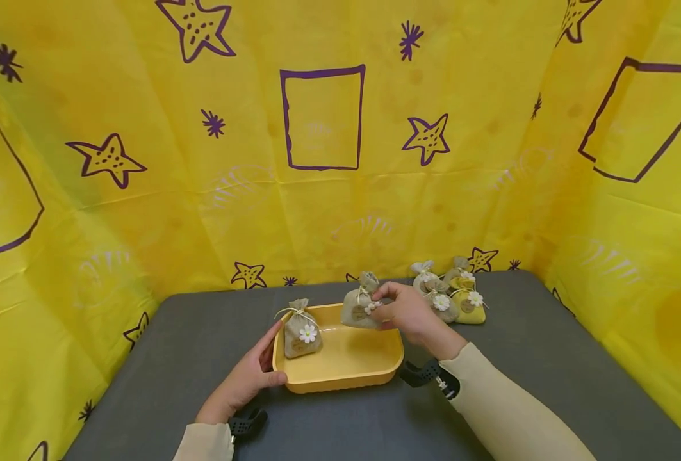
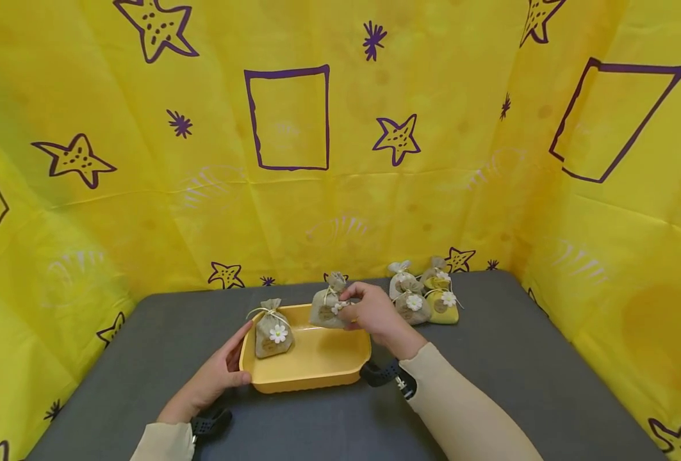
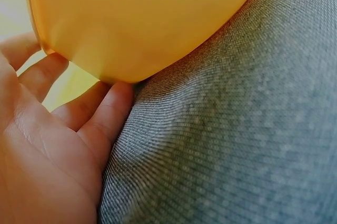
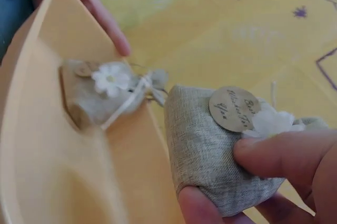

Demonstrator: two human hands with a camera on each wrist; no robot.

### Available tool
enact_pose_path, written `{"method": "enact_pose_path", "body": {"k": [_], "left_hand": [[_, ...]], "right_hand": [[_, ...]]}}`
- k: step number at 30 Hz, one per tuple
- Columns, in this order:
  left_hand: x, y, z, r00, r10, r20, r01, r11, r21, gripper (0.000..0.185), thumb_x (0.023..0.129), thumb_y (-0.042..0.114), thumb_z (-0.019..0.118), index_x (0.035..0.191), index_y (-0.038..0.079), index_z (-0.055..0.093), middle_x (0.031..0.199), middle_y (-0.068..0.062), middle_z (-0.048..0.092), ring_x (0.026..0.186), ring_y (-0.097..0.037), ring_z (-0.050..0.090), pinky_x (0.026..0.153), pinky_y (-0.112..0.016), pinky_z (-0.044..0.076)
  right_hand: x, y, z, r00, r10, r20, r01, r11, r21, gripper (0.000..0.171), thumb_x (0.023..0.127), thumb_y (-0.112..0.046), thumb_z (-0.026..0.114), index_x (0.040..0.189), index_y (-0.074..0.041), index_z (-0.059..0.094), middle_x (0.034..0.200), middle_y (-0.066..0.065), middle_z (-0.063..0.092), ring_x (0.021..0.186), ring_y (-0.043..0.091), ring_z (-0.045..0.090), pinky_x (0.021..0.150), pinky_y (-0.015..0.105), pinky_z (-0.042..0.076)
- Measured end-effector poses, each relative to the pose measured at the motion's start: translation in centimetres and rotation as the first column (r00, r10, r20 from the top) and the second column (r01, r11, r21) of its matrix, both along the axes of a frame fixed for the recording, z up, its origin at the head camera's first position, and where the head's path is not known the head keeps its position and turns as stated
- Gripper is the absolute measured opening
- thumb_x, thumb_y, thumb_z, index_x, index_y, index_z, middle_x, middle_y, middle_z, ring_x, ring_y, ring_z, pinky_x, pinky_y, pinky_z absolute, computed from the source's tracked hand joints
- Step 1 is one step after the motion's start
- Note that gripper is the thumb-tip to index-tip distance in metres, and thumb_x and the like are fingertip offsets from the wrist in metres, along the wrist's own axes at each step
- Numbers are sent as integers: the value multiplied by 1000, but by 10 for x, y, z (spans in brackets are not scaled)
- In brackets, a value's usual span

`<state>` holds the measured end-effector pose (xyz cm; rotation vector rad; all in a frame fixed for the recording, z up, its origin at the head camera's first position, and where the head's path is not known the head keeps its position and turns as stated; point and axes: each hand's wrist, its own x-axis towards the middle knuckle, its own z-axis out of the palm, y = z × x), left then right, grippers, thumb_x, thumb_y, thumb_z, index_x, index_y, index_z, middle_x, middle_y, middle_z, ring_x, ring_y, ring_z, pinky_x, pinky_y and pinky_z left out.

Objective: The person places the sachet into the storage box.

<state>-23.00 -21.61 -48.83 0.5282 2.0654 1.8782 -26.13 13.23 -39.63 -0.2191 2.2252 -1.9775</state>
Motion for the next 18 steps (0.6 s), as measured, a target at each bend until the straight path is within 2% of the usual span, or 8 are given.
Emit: {"method": "enact_pose_path", "body": {"k": [6, 15, 18], "left_hand": [[-2, -1, 0, 1000, -11, -5, 12, 1000, 25, 104, 87, 28, 80, 162, 20, 10, 165, -9, 9, 147, -28, 21, 102, -29, 42], [-1, -1, 0, 1000, -18, 15, 17, 999, 31, 102, 88, 27, 79, 162, 20, 9, 165, -10, 10, 146, -28, 22, 102, -30, 42], [0, -1, -1, 1000, -11, 10, 11, 1000, 18, 102, 87, 27, 79, 162, 19, 10, 165, -10, 10, 147, -29, 21, 102, -30, 41]], "right_hand": [[-7, -26, -12, 999, 21, 34, -21, 1000, 15, 26, 77, 11, 75, 98, 0, 62, 115, 15, 58, 89, 29, 62, 72, 49, 58], [-15, -43, -24, 998, 39, 45, -43, 994, 96, 25, 78, 10, 74, 98, 1, 63, 109, 15, 58, 87, 30, 62, 72, 53, 57], [-14, -45, -23, 996, 74, 40, -80, 983, 165, 28, 81, 7, 73, 106, -2, 65, 112, 14, 58, 91, 29, 60, 73, 51, 57]]}}
